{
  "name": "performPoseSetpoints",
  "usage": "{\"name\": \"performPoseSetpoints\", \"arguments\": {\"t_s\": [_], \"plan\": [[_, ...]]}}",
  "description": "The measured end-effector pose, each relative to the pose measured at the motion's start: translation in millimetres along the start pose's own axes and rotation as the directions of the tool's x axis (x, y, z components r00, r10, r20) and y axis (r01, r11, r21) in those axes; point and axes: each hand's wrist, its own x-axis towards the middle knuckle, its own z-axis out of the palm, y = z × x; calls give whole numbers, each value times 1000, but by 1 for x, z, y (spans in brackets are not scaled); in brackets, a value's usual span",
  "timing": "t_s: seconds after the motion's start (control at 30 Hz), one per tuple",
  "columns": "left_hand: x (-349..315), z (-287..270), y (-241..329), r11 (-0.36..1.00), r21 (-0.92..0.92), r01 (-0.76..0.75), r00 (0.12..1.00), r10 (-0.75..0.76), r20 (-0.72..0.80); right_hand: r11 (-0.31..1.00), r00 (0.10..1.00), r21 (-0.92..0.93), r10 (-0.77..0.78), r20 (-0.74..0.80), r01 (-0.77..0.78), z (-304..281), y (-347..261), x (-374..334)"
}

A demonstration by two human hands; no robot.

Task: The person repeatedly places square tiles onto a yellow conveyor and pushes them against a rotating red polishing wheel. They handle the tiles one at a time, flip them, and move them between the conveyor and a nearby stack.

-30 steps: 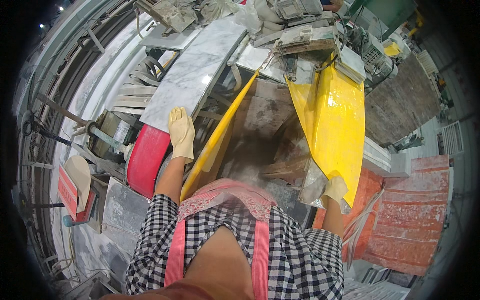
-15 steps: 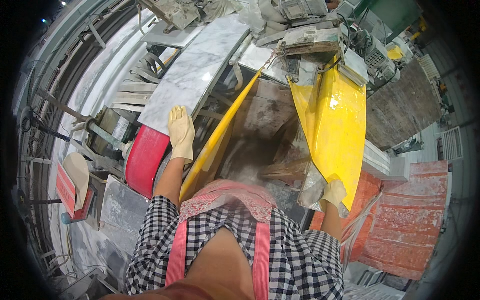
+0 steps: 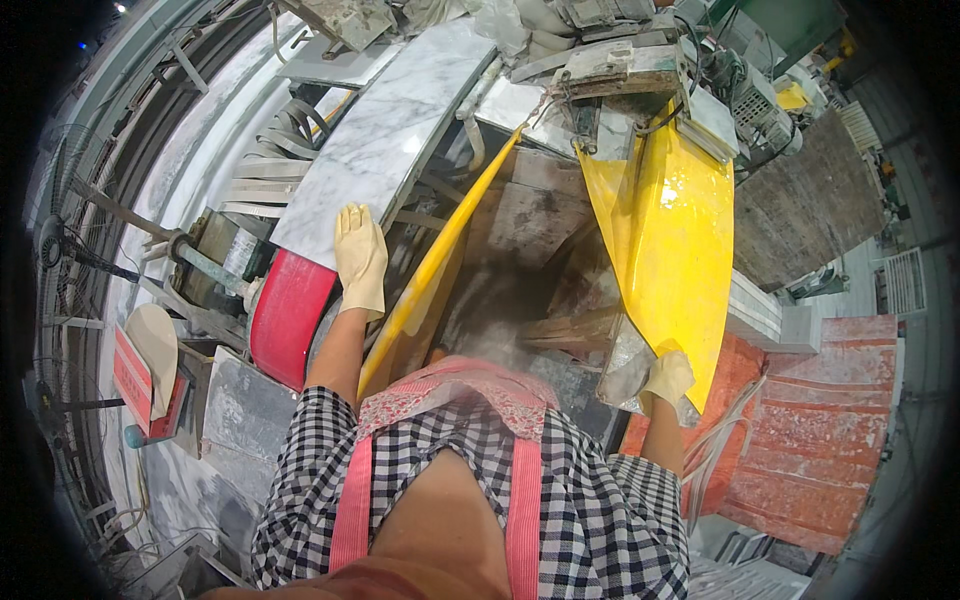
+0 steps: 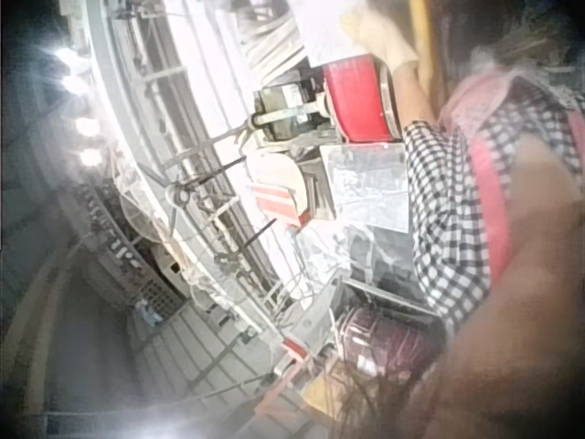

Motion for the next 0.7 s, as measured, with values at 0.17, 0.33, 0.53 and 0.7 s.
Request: {"name": "performPoseSetpoints", "arguments": {"t_s": [0.17,0.33,0.53,0.7], "plan": [[0,2,-2,1000,-3,-3,1000,3,1,1000,1000,-14,14,12,-14,-1,-2,-1],[-2,2,-5,1000,12,-24,1000,24,-14,1000,999,-1,7,38,-7,1,-2,-1],[-3,4,-6,999,43,-8,1000,7,27,999,999,-11,53,6,-53,5,-3,-2],[-4,4,-8,1000,11,-13,1000,13,3,999,999,24,48,19,-49,5,-3,-4]]}}
